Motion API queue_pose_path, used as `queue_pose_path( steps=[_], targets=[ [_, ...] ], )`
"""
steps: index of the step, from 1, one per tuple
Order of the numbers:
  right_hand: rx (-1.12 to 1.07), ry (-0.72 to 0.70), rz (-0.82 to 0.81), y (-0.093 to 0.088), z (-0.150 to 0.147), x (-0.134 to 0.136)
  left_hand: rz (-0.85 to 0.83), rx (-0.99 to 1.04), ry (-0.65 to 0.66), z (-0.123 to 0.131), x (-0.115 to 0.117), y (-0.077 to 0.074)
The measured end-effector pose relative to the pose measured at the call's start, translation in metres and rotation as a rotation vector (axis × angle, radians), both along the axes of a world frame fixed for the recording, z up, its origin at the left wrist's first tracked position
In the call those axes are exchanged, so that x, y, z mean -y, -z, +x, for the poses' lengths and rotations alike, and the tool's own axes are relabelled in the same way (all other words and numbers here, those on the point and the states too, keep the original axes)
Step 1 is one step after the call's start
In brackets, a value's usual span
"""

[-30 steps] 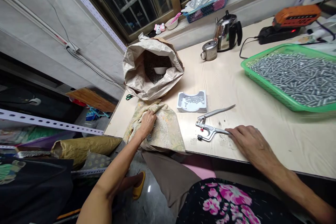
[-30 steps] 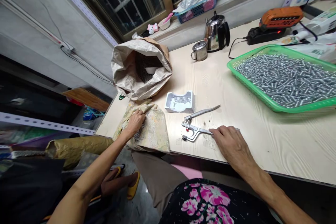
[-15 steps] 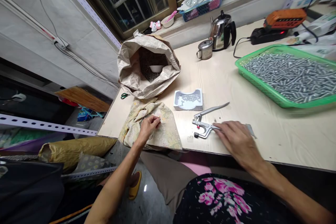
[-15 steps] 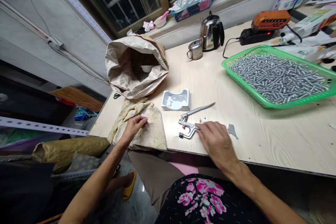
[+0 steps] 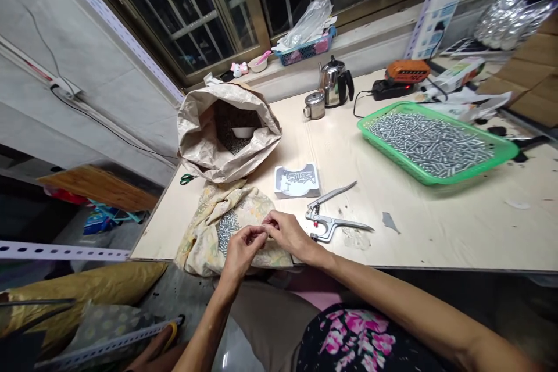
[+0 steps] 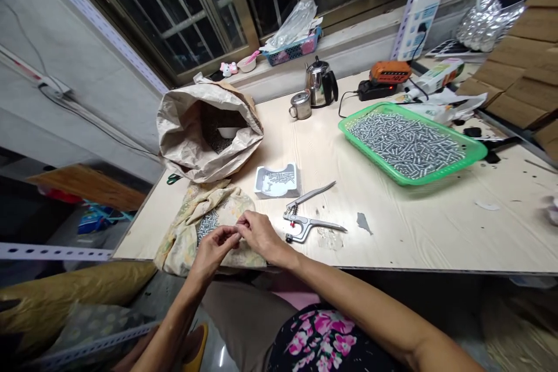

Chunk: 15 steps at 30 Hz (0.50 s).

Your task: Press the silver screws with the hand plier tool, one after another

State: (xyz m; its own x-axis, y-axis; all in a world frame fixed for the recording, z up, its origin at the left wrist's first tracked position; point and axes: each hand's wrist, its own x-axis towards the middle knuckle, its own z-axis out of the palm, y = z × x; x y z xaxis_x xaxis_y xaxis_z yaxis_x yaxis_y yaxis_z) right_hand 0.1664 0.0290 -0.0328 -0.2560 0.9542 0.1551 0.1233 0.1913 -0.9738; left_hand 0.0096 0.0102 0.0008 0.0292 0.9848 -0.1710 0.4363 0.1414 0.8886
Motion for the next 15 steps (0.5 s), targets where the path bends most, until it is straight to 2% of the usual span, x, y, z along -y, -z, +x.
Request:
queue_pose_path(
  steps=[5,9,15],
  targets=[
    [0.002,-0.082,0.003,-0.002,0.002,0.003,-0.027,-0.01,0.013,-0.008,0.001,0.002],
    [-0.011,-0.113,-0.031,-0.003,-0.001,0.003,-0.167,0.122,0.016,-0.013,0.005,-0.002],
    [-0.042,-0.072,-0.104,-0.004,-0.013,0.002,-0.324,0.369,-0.156,-0.015,0.005,-0.005]
  ],
)
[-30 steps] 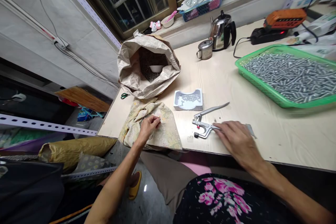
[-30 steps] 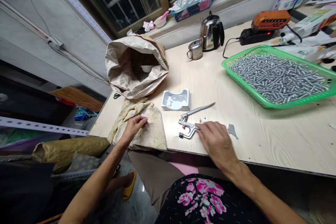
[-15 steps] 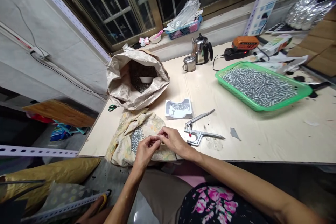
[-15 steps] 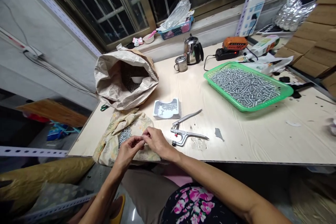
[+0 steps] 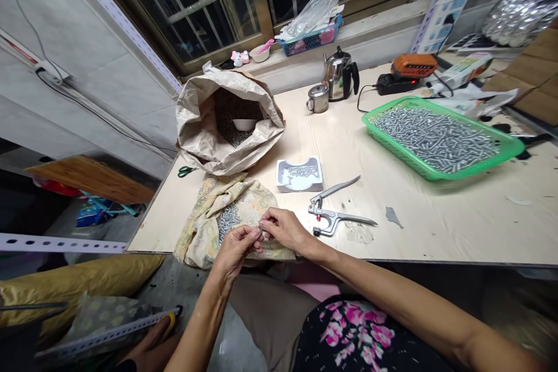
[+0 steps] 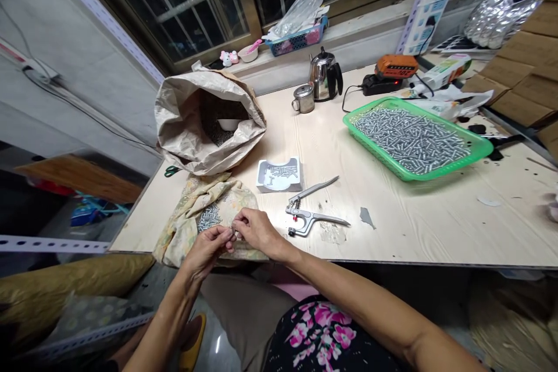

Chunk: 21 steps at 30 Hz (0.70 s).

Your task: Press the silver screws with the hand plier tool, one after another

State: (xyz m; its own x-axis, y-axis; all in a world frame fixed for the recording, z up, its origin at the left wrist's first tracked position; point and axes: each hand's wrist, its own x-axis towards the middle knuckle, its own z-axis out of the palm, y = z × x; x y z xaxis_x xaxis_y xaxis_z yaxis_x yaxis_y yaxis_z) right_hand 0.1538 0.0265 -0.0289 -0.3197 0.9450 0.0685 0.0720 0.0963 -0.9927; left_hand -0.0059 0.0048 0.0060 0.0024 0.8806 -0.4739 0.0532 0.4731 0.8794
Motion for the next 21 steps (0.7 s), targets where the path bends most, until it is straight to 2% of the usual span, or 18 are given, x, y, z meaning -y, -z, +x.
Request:
queue_pose_path(
  steps=[2,5,7,9,11,12,14,17,19,21],
  targets=[
    [-0.003,0.013,-0.014,-0.001,-0.009,-0.004,0.027,-0.011,-0.114,-0.006,-0.003,0.001],
    [0.009,0.023,-0.005,-0.009,-0.019,-0.011,0.214,-0.167,-0.298,-0.02,-0.008,0.003],
    [0.035,0.014,0.068,-0.019,-0.017,-0.011,0.315,-0.279,-0.329,-0.028,-0.008,0.003],
    [0.105,-0.005,0.256,-0.029,-0.003,-0.004,0.343,-0.326,-0.284,-0.027,-0.005,0.003],
    [0.237,0.005,0.484,-0.035,0.025,0.008,0.314,-0.305,-0.222,-0.016,0.001,0.003],
    [0.322,0.029,0.545,-0.036,0.043,0.014,0.288,-0.276,-0.188,-0.007,0.003,0.002],
    [0.511,0.13,0.588,-0.031,0.084,0.027,0.223,-0.208,-0.107,0.016,0.006,0.003],
    [0.799,0.246,0.577,-0.011,0.143,0.04,0.158,-0.152,0.043,0.053,0.002,0.007],
    [0.953,0.252,0.564,0.004,0.17,0.045,0.162,-0.187,0.146,0.073,-0.006,0.011],
    [1.034,0.232,0.543,0.018,0.185,0.05,0.175,-0.239,0.233,0.089,-0.014,0.017]
  ],
)
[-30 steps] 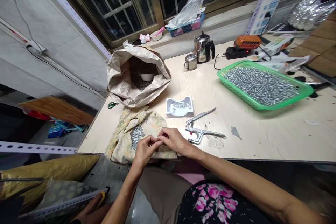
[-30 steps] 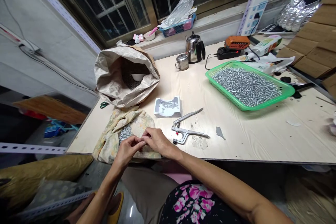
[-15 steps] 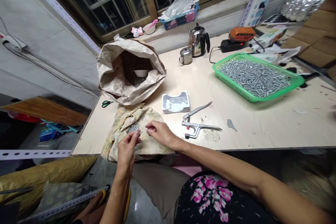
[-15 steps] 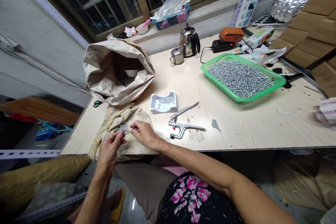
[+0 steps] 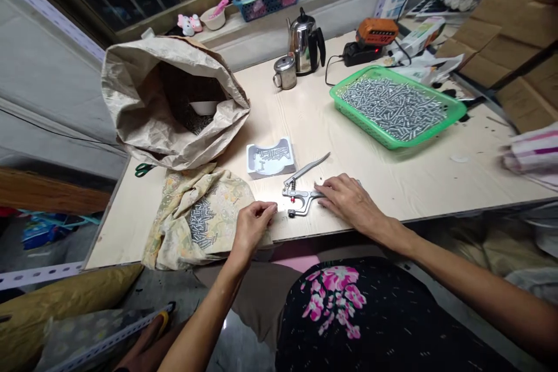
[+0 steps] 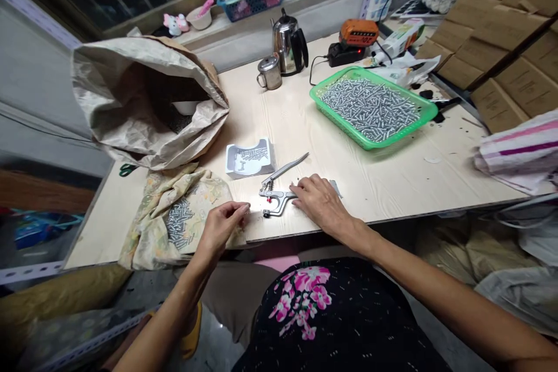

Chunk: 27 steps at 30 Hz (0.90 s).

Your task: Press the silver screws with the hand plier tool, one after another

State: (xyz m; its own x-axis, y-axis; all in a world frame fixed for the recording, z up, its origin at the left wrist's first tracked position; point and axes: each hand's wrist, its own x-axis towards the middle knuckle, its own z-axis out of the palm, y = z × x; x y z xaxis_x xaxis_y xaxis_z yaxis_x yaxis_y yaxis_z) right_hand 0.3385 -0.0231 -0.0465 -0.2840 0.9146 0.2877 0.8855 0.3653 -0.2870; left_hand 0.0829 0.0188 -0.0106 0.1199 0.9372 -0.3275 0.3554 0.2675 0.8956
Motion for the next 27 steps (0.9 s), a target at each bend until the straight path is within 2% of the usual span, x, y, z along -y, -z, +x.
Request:
queue_pose_path(
  steps=[4,9,19,27],
  targets=[
    [0.018,0.021,-0.019,0.014,0.005,0.004,-0.034,-0.062,0.089,0.018,-0.012,0.01],
    [0.003,0.042,-0.003,0.015,0.006,0.003,-0.088,-0.098,0.141,0.026,-0.017,0.019],
    [-0.032,0.041,-0.018,0.019,0.007,0.001,-0.168,-0.164,0.154,0.033,-0.027,0.022],
    [-0.086,0.014,-0.039,0.02,0.007,0.001,-0.191,-0.304,0.272,0.03,-0.035,0.022]
  ],
)
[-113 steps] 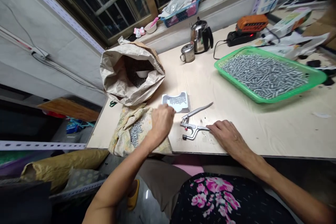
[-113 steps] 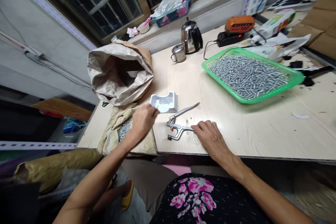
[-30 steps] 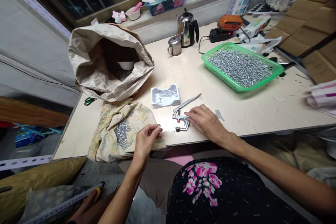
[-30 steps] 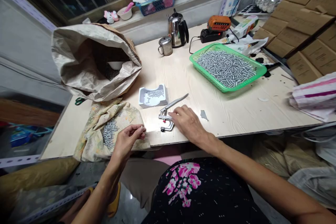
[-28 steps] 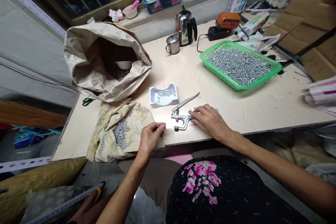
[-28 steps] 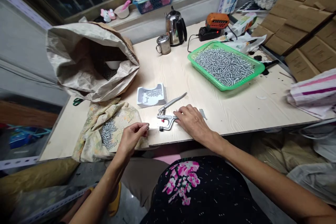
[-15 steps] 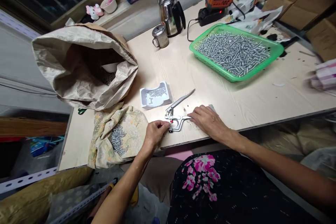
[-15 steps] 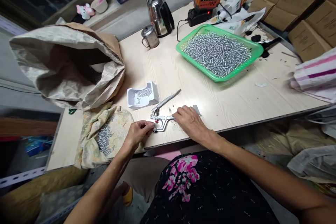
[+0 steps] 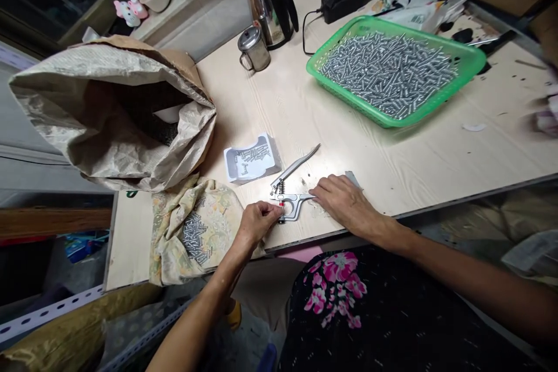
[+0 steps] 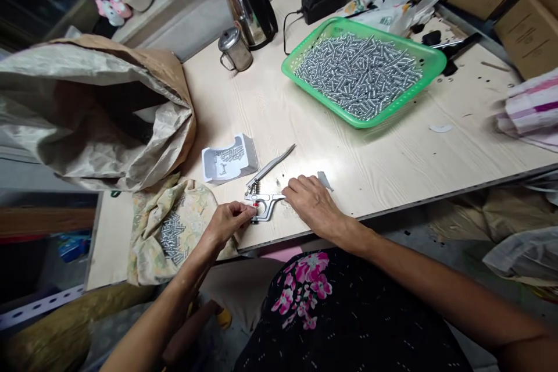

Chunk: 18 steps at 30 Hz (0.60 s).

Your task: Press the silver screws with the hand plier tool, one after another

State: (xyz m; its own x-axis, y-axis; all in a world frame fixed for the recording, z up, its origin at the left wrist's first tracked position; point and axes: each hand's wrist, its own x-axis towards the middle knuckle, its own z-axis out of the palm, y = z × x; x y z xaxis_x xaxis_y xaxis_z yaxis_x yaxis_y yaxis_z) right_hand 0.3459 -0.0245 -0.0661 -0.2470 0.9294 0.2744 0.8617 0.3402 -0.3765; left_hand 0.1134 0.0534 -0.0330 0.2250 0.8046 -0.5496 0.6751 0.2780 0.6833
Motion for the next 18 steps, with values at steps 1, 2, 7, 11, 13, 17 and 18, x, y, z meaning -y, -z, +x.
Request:
queue_pose_path(
  steps=[1,2,7,11,13,17,18],
  targets=[
    [-0.003,0.003,0.006,0.001,0.0,0.0,-0.008,-0.005,0.008,0.0,0.0,-0.001],
    [-0.006,0.009,0.015,0.001,-0.001,0.001,-0.025,-0.007,0.009,0.001,-0.001,-0.001],
    [0.002,0.049,0.047,0.003,-0.004,0.003,-0.142,0.044,-0.052,0.004,-0.001,-0.005],
    [-0.019,0.083,0.064,0.004,-0.007,0.004,-0.204,0.098,-0.125,0.007,0.002,-0.009],
    [-0.03,0.103,0.077,0.004,-0.008,0.003,-0.205,0.128,-0.154,0.008,0.004,-0.01],
    [0.009,0.113,0.091,0.002,-0.006,0.001,-0.13,0.233,-0.237,0.009,0.011,-0.008],
    [0.027,0.104,0.088,0.001,-0.005,0.001,-0.105,0.253,-0.258,0.009,0.013,-0.007]
  ],
)
